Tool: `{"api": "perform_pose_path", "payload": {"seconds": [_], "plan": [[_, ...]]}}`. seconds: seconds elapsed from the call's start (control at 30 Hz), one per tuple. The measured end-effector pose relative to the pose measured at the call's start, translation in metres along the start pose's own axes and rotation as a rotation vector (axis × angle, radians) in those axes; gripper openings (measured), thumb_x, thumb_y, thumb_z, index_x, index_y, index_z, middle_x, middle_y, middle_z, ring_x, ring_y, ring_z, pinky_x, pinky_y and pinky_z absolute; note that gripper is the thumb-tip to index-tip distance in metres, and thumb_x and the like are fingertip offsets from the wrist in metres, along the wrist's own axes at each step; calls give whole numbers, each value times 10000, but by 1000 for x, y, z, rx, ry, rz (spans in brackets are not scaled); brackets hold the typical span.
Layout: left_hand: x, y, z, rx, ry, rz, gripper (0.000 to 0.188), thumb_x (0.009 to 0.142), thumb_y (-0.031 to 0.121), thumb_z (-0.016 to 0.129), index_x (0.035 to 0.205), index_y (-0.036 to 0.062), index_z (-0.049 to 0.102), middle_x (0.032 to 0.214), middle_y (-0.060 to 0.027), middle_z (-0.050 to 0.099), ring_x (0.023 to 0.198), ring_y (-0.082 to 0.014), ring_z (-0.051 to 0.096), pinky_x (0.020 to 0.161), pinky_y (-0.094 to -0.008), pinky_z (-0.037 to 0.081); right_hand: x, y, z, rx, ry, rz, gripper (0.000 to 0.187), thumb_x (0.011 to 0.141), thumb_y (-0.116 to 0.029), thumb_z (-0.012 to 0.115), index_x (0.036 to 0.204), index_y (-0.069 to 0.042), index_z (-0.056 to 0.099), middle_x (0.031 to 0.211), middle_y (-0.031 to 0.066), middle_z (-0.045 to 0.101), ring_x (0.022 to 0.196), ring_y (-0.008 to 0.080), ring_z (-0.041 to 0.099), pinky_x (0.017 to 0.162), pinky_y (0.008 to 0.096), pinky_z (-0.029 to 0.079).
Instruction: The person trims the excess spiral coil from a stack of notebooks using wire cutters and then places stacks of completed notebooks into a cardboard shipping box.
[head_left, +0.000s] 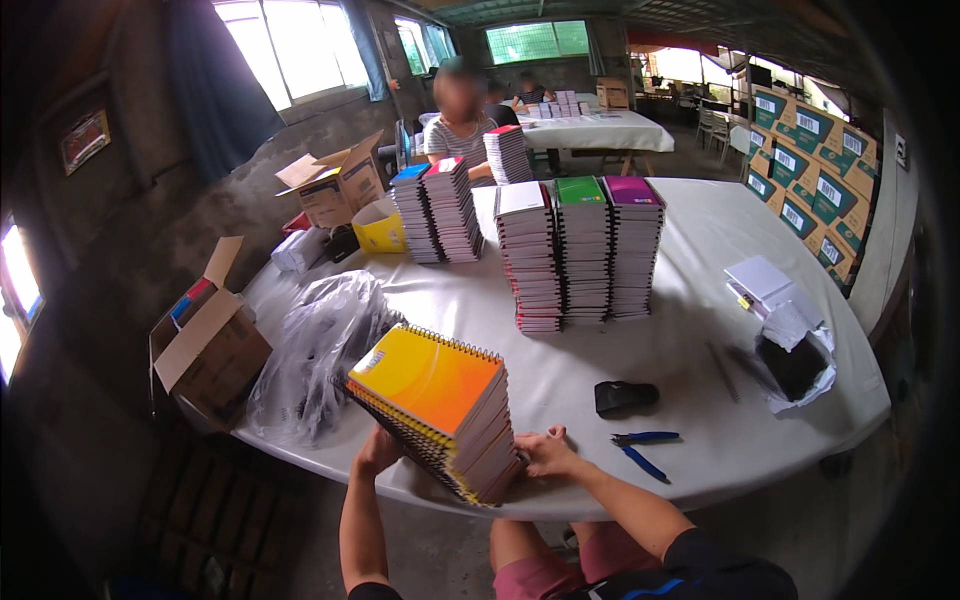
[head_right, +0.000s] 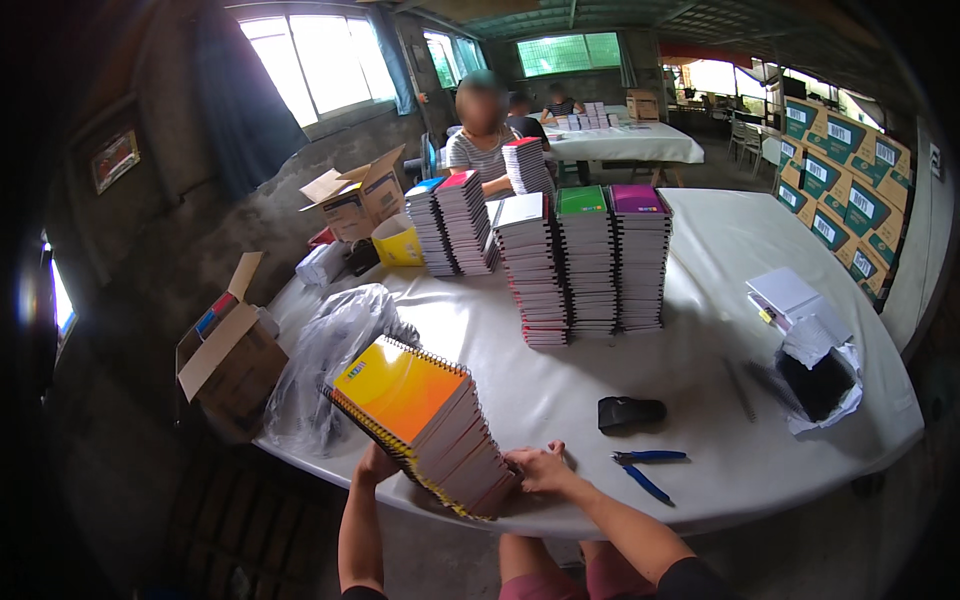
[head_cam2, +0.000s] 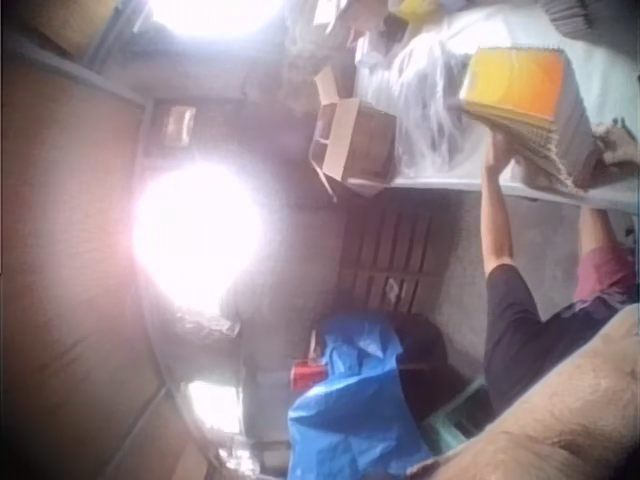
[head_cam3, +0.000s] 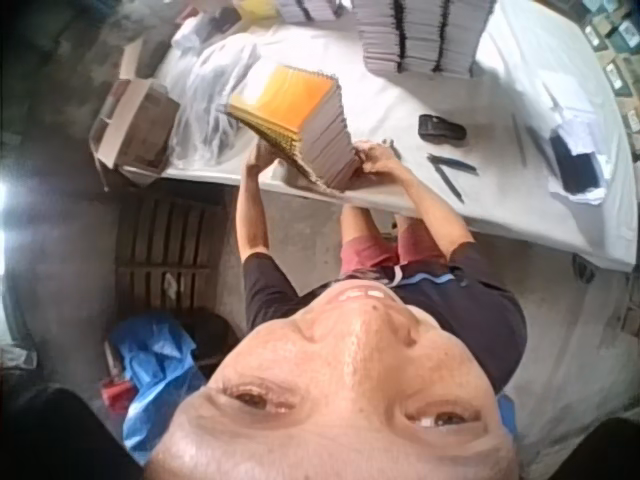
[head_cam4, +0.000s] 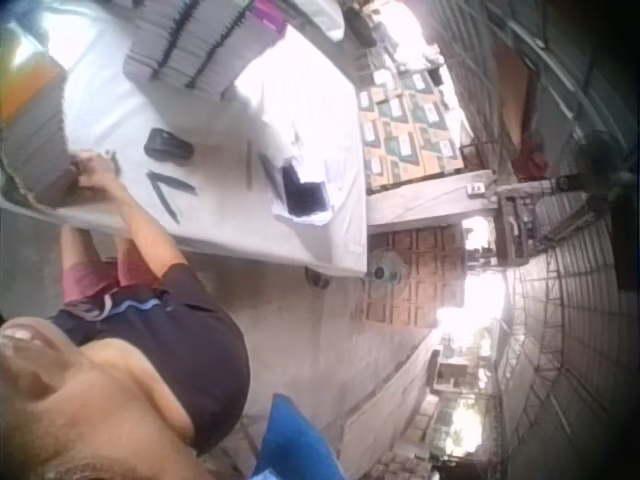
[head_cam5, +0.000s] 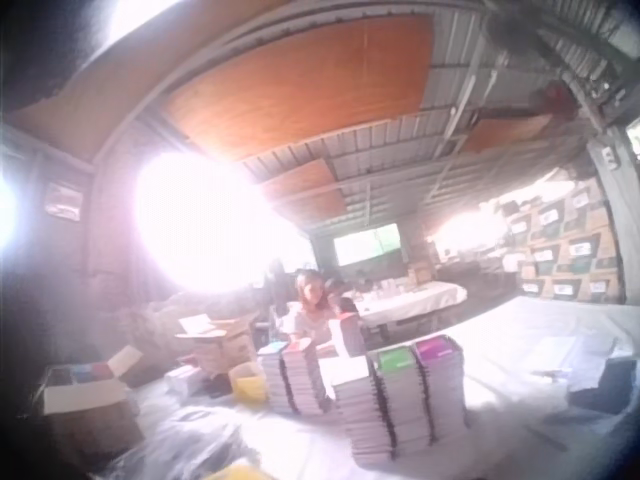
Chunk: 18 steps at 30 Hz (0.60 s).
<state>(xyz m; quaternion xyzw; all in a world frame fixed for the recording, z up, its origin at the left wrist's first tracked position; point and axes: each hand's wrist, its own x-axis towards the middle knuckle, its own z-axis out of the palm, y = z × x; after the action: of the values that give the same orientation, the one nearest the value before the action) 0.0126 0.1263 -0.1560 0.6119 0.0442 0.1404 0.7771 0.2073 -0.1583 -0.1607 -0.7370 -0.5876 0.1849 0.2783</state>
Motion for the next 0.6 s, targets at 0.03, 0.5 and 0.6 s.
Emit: {"api": "perform_pose_path", "payload": {"seconds": [0.03,0.5,0.6], "plan": [[-12,2,5,-223,70,-141,583,964,507,325,1324,62,430,1267,-96,540,1138,-253,525,959,-400,402,9,5,-5,-4,-49,-56,617,604,-80,617,1214,-129,548,1048,75,618,1056,217,569,850,495,285],[-155,-24,115,-69,283,-113,1092,732,847,141,1334,-13,441,1397,-108,433,1311,-262,360,1113,-426,208,88,33,-28,389,-253,-251,351,634,-59,762,977,-73,688,774,23,671,701,62,570,644,265,494],[-153,-22,135,-86,286,-81,1078,738,840,149,1330,-8,451,1393,-105,440,1304,-264,374,1106,-447,214,94,39,-28,531,-310,-232,340,624,-25,773,952,-54,687,742,5,659,676,62,568,616,260,497]]}}
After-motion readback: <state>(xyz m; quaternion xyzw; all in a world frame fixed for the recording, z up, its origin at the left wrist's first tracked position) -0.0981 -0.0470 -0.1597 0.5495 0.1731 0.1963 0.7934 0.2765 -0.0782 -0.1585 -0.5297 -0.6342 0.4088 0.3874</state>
